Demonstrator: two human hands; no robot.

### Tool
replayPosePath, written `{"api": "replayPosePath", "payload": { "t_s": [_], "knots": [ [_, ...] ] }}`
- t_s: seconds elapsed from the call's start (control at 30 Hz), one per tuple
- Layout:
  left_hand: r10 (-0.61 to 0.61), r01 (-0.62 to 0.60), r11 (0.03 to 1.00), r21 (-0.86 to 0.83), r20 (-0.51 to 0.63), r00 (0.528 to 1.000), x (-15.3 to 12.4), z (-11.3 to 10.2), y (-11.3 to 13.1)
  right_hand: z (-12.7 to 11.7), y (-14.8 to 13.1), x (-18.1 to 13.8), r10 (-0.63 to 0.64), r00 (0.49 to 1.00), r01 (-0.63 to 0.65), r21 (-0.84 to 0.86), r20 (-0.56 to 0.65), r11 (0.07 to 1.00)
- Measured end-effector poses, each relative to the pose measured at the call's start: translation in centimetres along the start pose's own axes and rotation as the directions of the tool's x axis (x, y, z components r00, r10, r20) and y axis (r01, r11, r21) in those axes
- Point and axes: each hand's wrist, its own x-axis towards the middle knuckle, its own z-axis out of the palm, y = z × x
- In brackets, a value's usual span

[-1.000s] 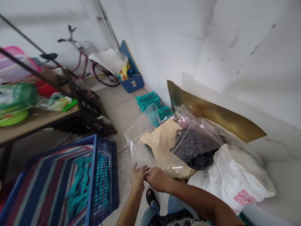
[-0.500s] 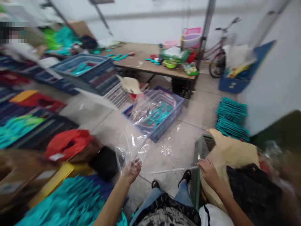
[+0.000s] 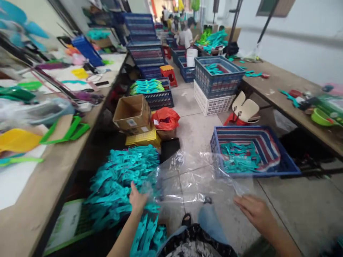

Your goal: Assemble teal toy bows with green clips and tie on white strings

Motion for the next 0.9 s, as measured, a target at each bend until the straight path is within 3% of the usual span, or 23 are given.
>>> {"api": "replayPosePath", "payload": {
  "t_s": [0.03,0.07,0.1,0.13,0.2,0.23,0.27,0.3,0.33,0.47,0.5,0.57,0.63,0.67,0.7,0.77,0.9],
  "knots": [
    [0.144,-0.146,0.985,0.096,0.029,0.989,1.2,0.5,0.8,-0.9,1.2,2.5,-0.042,0.999,0.042,-0.02,-0.023,0.999],
    [0.306,-0.324,0.927,0.191,0.119,0.945,2.3,1.3,1.8,-1.7,2.6,4.9,-0.082,0.995,0.08,-0.041,-0.051,0.996],
    [0.44,-0.504,0.825,0.256,0.269,0.857,3.4,2.3,3.1,-2.5,4.2,7.4,-0.114,0.99,0.109,-0.062,-0.08,0.992],
    [0.501,-0.652,0.707,0.272,0.458,0.734,4.4,3.5,4.5,-3.1,6.0,9.9,-0.136,0.985,0.128,-0.082,-0.107,0.988],
    [0.401,-0.803,0.567,0.184,0.79,0.464,6.3,6.0,7.6,-4.3,9.9,15.2,-0.153,0.976,0.138,-0.105,-0.153,0.985],
    [0.31,-0.823,0.553,0.128,0.885,0.346,7.2,7.3,9.3,-4.8,12.0,18.0,-0.157,0.973,0.141,-0.102,-0.171,0.985],
    [0.229,-0.819,0.567,0.088,0.938,0.259,8.2,8.5,10.9,-5.3,14.1,20.8,-0.156,0.97,0.14,-0.092,-0.188,0.986],
    [0.169,-0.799,0.597,0.072,0.962,0.213,9.2,9.5,12.5,-5.9,16.3,23.8,-0.149,0.968,0.136,-0.078,-0.204,0.988],
    [0.137,-0.767,0.637,0.075,0.968,0.208,10.3,10.3,14.1,-6.5,18.4,26.8,-0.14,0.967,0.129,-0.062,-0.215,0.99],
    [0.102,-0.565,0.819,0.104,0.942,0.321,15.8,11.5,19.6,-8.8,26.4,39.2,-0.051,0.971,0.053,0.003,-0.232,0.999],
    [0.105,-0.503,0.858,0.106,0.922,0.373,17.6,11.5,20.8,-9.1,28.2,42.4,-0.037,0.971,0.041,0.01,-0.238,0.999],
    [0.083,-0.37,0.914,0.164,0.819,0.568,21.8,11.6,23.4,-9.0,31.7,49.1,-0.032,0.973,0.033,-0.001,-0.231,0.999],
    [0.02,-0.214,0.943,0.256,0.597,0.802,26.9,12.0,26.3,-8.0,34.9,56.1,-0.045,0.982,0.038,-0.038,-0.185,0.999],
    [-0.01,-0.145,0.946,0.29,0.473,0.881,29.9,12.3,27.9,-7.2,36.5,59.6,-0.053,0.987,0.044,-0.066,-0.15,0.997],
    [-0.031,-0.097,0.944,0.315,0.377,0.926,33.1,12.6,29.6,-6.4,37.9,63.2,-0.062,0.992,0.051,-0.102,-0.111,0.993],
    [-0.023,-0.084,0.914,0.397,0.258,0.966,40.0,13.2,33.4,-5.0,40.7,70.0,-0.074,0.996,0.065,-0.192,-0.04,0.979],
    [0.025,-0.098,0.756,0.647,0.121,0.992,53.2,13.0,41.4,-4.2,45.7,82.0,-0.035,0.998,0.015,-0.305,-0.059,0.952]
  ]
}}
